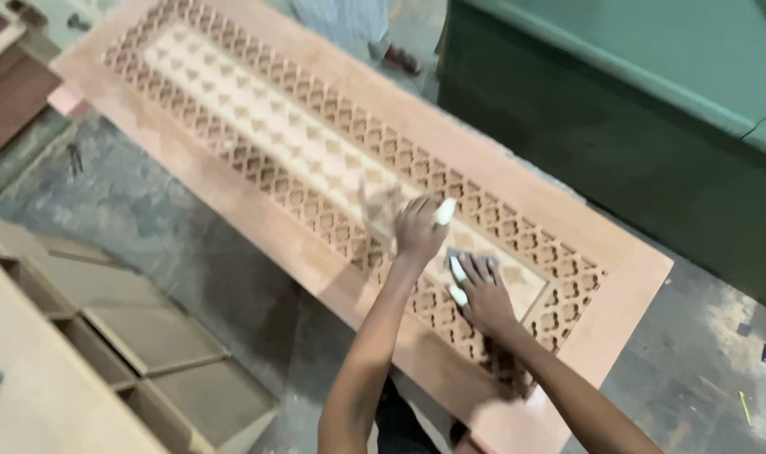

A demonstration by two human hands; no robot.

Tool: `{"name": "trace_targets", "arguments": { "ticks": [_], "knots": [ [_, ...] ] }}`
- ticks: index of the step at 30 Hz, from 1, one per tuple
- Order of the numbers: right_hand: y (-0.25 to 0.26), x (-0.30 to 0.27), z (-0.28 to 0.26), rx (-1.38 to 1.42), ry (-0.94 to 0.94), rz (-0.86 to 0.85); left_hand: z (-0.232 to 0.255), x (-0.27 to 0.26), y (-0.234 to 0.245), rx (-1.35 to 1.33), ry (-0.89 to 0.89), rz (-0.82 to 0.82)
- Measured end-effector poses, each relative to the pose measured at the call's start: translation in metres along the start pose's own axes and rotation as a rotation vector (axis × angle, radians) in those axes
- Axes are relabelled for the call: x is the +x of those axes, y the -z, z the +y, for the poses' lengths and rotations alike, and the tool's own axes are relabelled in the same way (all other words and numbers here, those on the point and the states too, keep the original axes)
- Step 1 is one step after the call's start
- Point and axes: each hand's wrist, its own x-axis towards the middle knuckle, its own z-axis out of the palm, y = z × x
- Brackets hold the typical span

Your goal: The person sands a large, flat wooden panel with intricate carved patterns using a sanding block. The panel features a central raised section with triangular motifs and a border with repeating quatrefoil cutouts. The person moves the sanding block back and forth across the surface, focusing on the central area.

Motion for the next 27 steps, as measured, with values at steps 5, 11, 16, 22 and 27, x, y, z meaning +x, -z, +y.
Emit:
{"name": "trace_targets", "arguments": {
  "ticks": [5, 11, 16, 22, 27],
  "knots": [
    [-0.008, 0.028, -0.003, -0.001, -0.056, 0.018, -0.081, -0.049, 0.002, 0.178, 0.049, -0.090],
    [-0.010, 0.026, -0.005, -0.014, -0.159, -0.035, -0.113, -0.070, 0.009, 0.355, 0.018, -0.137],
    [-0.018, 0.044, -0.032, -0.015, -0.359, -0.010, -0.104, -0.066, 0.021, 0.362, 0.001, -0.143],
    [-0.018, 0.077, -0.050, 0.102, -0.426, -0.179, -0.090, -0.067, 0.029, 0.445, 0.090, -0.265],
    [-0.018, 0.098, -0.052, 0.202, -0.504, 0.074, -0.082, -0.049, 0.029, 0.385, 0.121, -0.188]
  ]
}}
